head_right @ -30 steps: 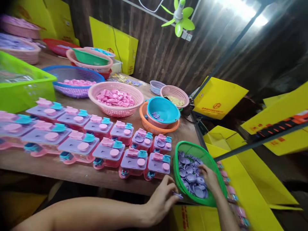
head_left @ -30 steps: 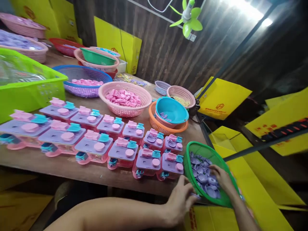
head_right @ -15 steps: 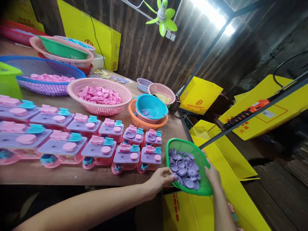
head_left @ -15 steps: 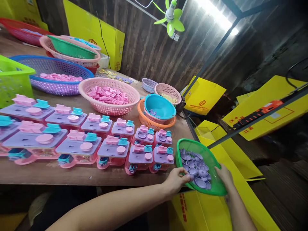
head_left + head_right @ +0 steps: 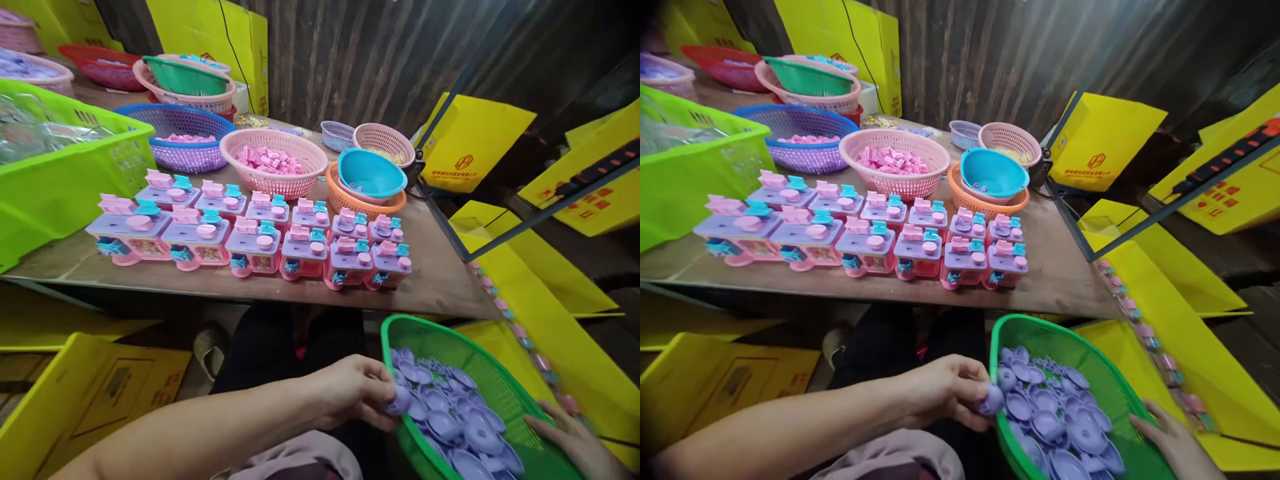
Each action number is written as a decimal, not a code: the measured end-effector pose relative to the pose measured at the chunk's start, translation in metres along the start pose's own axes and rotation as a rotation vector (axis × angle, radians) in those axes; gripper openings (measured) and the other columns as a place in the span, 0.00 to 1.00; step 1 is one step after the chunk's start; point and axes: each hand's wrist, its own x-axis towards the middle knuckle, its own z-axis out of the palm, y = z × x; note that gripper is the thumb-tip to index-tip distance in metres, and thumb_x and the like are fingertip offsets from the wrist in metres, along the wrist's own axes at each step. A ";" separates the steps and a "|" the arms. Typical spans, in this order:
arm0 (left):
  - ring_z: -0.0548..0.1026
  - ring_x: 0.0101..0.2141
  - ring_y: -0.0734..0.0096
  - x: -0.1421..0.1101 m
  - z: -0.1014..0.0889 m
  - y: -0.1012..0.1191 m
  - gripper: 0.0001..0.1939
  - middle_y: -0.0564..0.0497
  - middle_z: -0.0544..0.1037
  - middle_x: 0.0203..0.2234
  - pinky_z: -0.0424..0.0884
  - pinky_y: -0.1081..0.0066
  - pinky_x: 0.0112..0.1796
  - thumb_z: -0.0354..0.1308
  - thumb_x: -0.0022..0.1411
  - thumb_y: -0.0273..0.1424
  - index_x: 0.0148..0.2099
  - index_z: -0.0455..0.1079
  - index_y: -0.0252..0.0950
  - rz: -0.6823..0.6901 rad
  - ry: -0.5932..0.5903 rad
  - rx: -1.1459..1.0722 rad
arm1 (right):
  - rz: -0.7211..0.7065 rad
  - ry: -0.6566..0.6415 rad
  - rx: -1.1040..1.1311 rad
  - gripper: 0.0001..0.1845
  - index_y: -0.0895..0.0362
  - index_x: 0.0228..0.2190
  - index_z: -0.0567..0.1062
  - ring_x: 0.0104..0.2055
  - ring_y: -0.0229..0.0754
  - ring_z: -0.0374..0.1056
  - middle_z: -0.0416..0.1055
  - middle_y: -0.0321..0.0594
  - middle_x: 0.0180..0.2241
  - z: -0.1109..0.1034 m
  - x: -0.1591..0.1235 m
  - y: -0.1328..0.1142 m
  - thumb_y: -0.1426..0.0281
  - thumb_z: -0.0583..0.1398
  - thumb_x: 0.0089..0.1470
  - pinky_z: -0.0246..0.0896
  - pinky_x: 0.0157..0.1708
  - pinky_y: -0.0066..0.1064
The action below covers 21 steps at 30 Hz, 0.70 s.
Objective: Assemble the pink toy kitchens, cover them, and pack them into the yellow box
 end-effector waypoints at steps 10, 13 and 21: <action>0.69 0.35 0.74 -0.123 -0.098 -0.018 0.09 0.51 0.70 0.31 0.67 0.63 0.46 0.60 0.56 0.34 0.32 0.67 0.33 0.199 0.380 0.079 | -0.184 -0.382 0.308 0.11 0.54 0.25 0.64 0.22 0.39 0.66 0.68 0.32 0.19 0.175 -0.078 -0.125 0.63 0.56 0.36 0.59 0.23 0.28; 0.67 0.36 0.74 -0.134 -0.107 -0.025 0.09 0.51 0.68 0.32 0.66 0.65 0.46 0.59 0.57 0.34 0.32 0.68 0.33 0.253 0.434 0.093 | -0.231 -0.343 0.313 0.09 0.54 0.25 0.63 0.22 0.39 0.65 0.67 0.32 0.18 0.194 -0.089 -0.133 0.63 0.55 0.38 0.57 0.22 0.28; 0.65 0.32 0.73 -0.152 -0.135 -0.032 0.13 0.52 0.68 0.30 0.68 0.72 0.36 0.60 0.54 0.40 0.33 0.68 0.34 0.167 0.570 0.262 | -0.321 -0.385 0.275 0.10 0.54 0.30 0.63 0.26 0.41 0.66 0.69 0.33 0.23 0.242 -0.097 -0.146 0.63 0.53 0.42 0.57 0.27 0.28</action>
